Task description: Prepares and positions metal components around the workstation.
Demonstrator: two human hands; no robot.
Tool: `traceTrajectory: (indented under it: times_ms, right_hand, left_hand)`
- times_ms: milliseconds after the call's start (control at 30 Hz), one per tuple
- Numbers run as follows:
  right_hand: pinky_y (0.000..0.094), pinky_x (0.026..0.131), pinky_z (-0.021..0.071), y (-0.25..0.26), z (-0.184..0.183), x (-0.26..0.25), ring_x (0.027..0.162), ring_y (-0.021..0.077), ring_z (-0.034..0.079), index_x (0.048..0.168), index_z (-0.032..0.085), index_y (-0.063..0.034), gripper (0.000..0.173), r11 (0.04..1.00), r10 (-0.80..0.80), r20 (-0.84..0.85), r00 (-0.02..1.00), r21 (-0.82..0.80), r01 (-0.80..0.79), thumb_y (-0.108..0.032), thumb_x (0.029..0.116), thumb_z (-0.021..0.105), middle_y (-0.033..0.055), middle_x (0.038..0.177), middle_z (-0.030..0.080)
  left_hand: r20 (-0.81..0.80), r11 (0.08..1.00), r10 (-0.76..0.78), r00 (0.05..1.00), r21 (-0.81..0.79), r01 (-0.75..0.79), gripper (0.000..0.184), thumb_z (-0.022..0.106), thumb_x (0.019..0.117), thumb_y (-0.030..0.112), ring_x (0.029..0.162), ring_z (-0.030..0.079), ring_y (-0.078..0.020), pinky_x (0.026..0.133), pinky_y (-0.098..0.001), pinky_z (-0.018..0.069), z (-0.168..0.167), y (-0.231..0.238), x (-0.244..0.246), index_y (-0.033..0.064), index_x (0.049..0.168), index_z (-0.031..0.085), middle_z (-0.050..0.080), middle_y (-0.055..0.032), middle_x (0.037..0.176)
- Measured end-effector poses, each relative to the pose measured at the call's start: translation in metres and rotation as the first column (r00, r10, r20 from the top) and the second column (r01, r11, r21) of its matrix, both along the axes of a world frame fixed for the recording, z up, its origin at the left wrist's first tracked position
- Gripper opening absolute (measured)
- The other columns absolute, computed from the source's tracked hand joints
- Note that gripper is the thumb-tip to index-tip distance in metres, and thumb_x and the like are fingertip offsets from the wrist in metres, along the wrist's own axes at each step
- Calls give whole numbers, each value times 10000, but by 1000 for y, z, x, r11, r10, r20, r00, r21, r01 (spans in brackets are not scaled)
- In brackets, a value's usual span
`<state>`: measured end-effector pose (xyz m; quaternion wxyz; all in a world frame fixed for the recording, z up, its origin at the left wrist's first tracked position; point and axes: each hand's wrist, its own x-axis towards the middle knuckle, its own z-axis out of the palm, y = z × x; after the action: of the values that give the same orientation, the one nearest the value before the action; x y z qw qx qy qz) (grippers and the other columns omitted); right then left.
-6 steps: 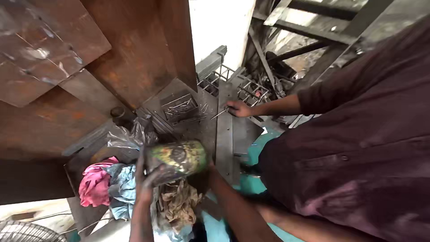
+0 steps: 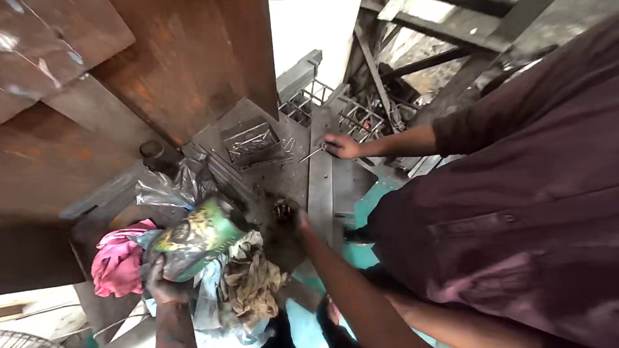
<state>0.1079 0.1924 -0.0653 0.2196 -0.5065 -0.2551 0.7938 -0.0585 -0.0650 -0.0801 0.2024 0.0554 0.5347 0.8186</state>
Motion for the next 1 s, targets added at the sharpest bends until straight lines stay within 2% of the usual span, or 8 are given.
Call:
traceTrajectory:
  times_ms: [100, 400, 500, 567, 700, 800, 900, 1000]
  right_hand:
    - [249, 639, 510, 3, -97, -12, 718, 79, 603, 1091, 650, -25, 380, 948, 99, -169, 981, 316, -41, -193, 1092, 310, 24, 895, 676]
    - [347, 931, 544, 32, -95, 4, 1014, 146, 660, 1205, 654, 52, 345, 693, 309, 110, 945, 654, -303, -68, 1055, 366, 127, 1111, 707]
    - [537, 1014, 503, 20, -71, 11, 1127, 312, 677, 1085, 771, -19, 206, 356, 289, 526, 800, 716, -600, -72, 977, 604, 187, 1153, 730]
    - [555, 948, 543, -7, -62, 12, 1053, 327, 707, 1071, 757, -15, 197, 313, 204, 519, 830, 769, -558, -118, 955, 635, 184, 1097, 742]
    - [391, 881, 600, -108, -5, -1, 1106, 211, 669, 1508, 449, -70, 805, 656, 517, 11, 856, 637, -404, -151, 810, 841, 148, 1386, 598]
    - [431, 1058, 498, -154, 29, -24, 1318, 283, 550, 1634, 224, -98, 1182, 747, 561, -154, 813, 518, -417, -48, 682, 923, 194, 1551, 456]
    - [439, 1105, 447, -131, 97, -13, 1350, 365, 529, 1559, 337, 48, 1013, 610, 546, 109, 830, 628, -484, -26, 720, 899, 267, 1480, 521]
    - [372, 1123, 403, -82, 164, 6, 1388, 320, 495, 1583, 285, 14, 856, 320, 619, 549, 562, 478, -818, -141, 908, 788, 212, 1538, 489]
  left_hand:
    - [122, 967, 134, 983, 200, -157, 438, 461, 962, 501, 1088, 662, -228, 900, -569, 555, -36, -17, -2, 206, 1272, 554, 679, -38, 1142]
    - [148, 911, 143, 978, 366, -189, 643, 480, 882, 677, 1216, 620, -278, 968, -624, 508, -65, -39, 9, 220, 1326, 568, 658, -58, 1275]
    - [264, 903, 193, 945, 329, -277, 722, 370, 902, 719, 1219, 597, -363, 935, -723, 466, -57, -37, 8, 208, 1394, 504, 620, -118, 1316]
    - [301, 900, 197, 933, 323, -294, 762, 317, 902, 752, 1239, 584, -375, 939, -735, 456, -45, -34, 12, 219, 1421, 487, 605, -125, 1349]
    - [273, 883, 182, 945, 378, -279, 707, 337, 938, 696, 1236, 593, -346, 960, -694, 475, -23, -24, 20, 189, 1407, 493, 618, -123, 1326]
    - [244, 938, 177, 953, 252, -239, 565, 213, 1033, 599, 995, 687, -154, 848, -439, 593, -23, -13, 29, 189, 1191, 569, 699, 7, 1048]
    - [265, 993, 107, 958, 26, -118, 546, 125, 1071, 546, 918, 663, -78, 810, -329, 580, -15, 4, 26, 196, 1154, 537, 667, 51, 979]
    - [191, 893, 340, 921, -371, -253, 373, 281, 1117, 380, 875, 641, -129, 785, -351, 559, -1, 23, 23, 140, 1342, 459, 608, -24, 1052]
